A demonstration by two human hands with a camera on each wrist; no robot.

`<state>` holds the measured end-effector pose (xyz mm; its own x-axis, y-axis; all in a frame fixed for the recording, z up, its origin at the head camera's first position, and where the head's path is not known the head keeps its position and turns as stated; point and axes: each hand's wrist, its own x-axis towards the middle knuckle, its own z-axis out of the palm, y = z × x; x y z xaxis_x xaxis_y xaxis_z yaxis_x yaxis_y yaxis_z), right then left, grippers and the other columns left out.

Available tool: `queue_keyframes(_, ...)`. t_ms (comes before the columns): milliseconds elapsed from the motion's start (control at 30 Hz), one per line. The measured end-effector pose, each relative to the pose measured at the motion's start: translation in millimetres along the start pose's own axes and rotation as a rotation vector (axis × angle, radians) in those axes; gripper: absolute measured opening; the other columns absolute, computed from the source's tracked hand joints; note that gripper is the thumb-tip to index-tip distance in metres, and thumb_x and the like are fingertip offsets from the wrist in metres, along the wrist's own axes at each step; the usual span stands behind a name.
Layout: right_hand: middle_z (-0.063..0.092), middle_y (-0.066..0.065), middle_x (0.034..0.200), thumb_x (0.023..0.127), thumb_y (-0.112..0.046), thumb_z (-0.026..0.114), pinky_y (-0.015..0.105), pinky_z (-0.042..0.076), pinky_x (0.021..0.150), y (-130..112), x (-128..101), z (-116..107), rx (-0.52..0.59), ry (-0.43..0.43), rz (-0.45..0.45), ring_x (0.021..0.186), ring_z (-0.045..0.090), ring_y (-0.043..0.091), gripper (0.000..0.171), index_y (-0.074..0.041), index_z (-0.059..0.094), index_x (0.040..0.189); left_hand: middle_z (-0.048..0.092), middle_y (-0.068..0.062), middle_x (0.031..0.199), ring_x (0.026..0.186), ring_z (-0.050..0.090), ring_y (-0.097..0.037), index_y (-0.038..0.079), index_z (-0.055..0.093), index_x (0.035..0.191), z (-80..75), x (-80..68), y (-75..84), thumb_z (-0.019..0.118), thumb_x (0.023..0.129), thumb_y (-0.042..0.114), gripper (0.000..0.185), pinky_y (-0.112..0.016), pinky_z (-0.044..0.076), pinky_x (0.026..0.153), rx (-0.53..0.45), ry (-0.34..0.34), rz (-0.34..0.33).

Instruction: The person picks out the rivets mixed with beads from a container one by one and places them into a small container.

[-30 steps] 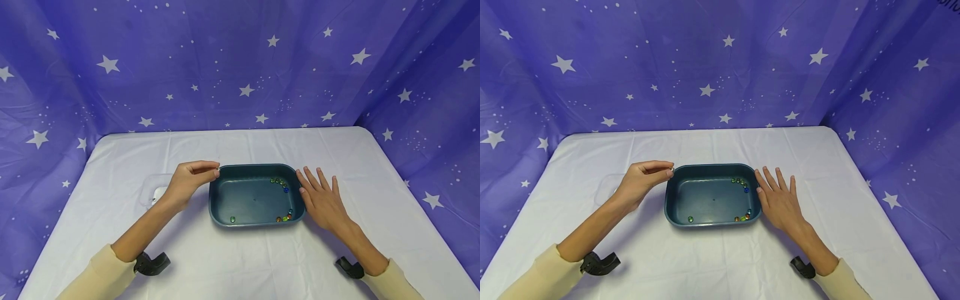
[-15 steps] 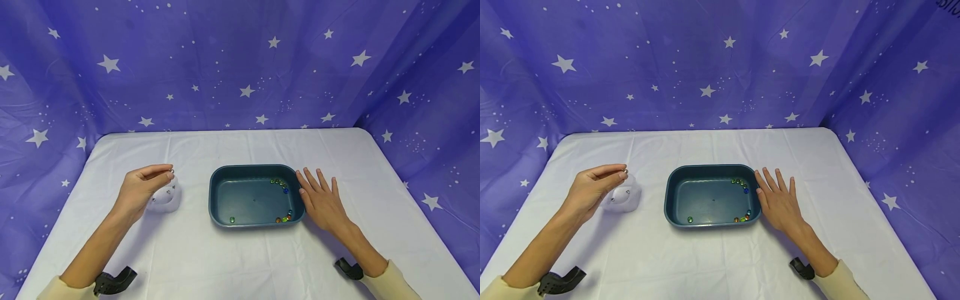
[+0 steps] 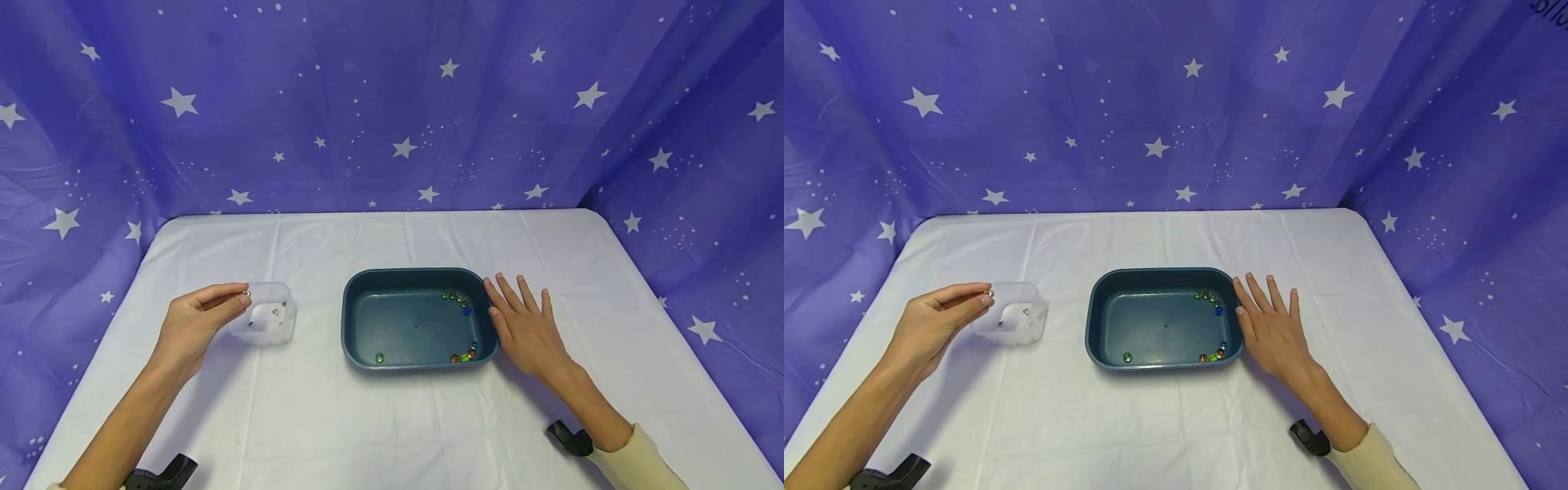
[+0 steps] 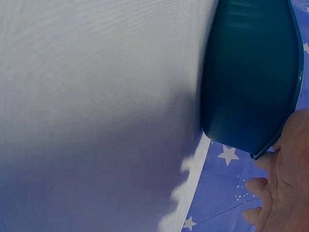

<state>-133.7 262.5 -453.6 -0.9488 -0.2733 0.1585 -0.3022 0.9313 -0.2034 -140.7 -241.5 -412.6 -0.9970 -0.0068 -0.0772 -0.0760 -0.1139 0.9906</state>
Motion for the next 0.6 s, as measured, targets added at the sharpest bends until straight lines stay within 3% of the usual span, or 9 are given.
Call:
queue_keyframes(267,0.026,0.011,0.162,0.110,-0.034,0.032,0.071,0.001,0.111,1.5,-0.2,1.1,0.007,0.004,-0.001,0.149,0.011,0.040,0.051,-0.018,0.030,0.158,0.074,0.003,0.093,0.087,0.069,-0.008,0.009,0.078,0.106,-2.6,-1.3,-0.8,0.074,0.090,0.002,0.018,-0.018,0.053,0.080,0.037,0.014,0.001)
queue_keyframes(600,0.025,0.011,0.162,0.110,-0.034,0.032,0.070,-0.001,0.111,1.2,0.1,0.2,0.001,-0.002,0.005,0.148,0.013,0.042,0.051,-0.017,0.031,0.158,0.074,-0.001,0.093,0.086,0.070,-0.009,0.006,0.078,0.105,-1.6,-0.3,-1.1,0.073,0.090,0.000,0.017,-0.020,0.054,0.079,0.004,0.006,0.007)
